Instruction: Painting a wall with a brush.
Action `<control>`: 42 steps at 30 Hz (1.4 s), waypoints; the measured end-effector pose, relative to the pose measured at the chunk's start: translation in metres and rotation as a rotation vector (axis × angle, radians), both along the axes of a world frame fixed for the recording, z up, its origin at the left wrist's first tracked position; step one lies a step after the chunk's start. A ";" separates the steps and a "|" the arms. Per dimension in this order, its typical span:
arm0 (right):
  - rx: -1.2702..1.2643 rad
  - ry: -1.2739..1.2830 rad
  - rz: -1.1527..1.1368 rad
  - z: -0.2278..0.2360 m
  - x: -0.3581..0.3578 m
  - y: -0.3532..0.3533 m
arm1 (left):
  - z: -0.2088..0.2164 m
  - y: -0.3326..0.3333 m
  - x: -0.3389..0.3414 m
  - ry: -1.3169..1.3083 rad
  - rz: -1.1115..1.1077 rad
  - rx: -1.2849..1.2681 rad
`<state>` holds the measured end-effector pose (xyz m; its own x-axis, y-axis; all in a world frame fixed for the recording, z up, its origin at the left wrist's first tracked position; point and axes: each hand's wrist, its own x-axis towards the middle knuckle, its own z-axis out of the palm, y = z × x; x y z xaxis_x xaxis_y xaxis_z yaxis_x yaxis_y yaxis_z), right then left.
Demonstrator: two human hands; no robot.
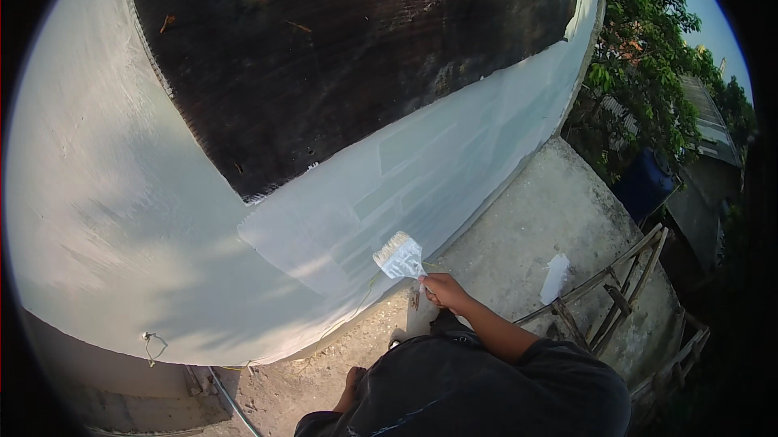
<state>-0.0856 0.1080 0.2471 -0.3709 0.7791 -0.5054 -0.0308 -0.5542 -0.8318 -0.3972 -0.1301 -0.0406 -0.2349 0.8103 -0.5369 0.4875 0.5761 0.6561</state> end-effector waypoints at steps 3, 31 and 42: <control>0.030 0.056 -0.065 0.013 0.012 0.007 | 0.006 0.006 -0.004 -0.053 -0.026 -0.015; 0.254 0.330 0.027 0.053 -0.120 0.015 | -0.034 -0.100 -0.035 -0.070 0.084 0.225; 0.181 0.168 0.002 -0.006 -0.104 -0.004 | -0.057 -0.019 -0.023 -0.147 0.105 0.233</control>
<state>-0.1897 0.1036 0.2413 -0.4393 0.8506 -0.2890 -0.1758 -0.3968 -0.9009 -0.4197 -0.1493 -0.0977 -0.2574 0.8911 -0.3737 0.3230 0.4438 0.8359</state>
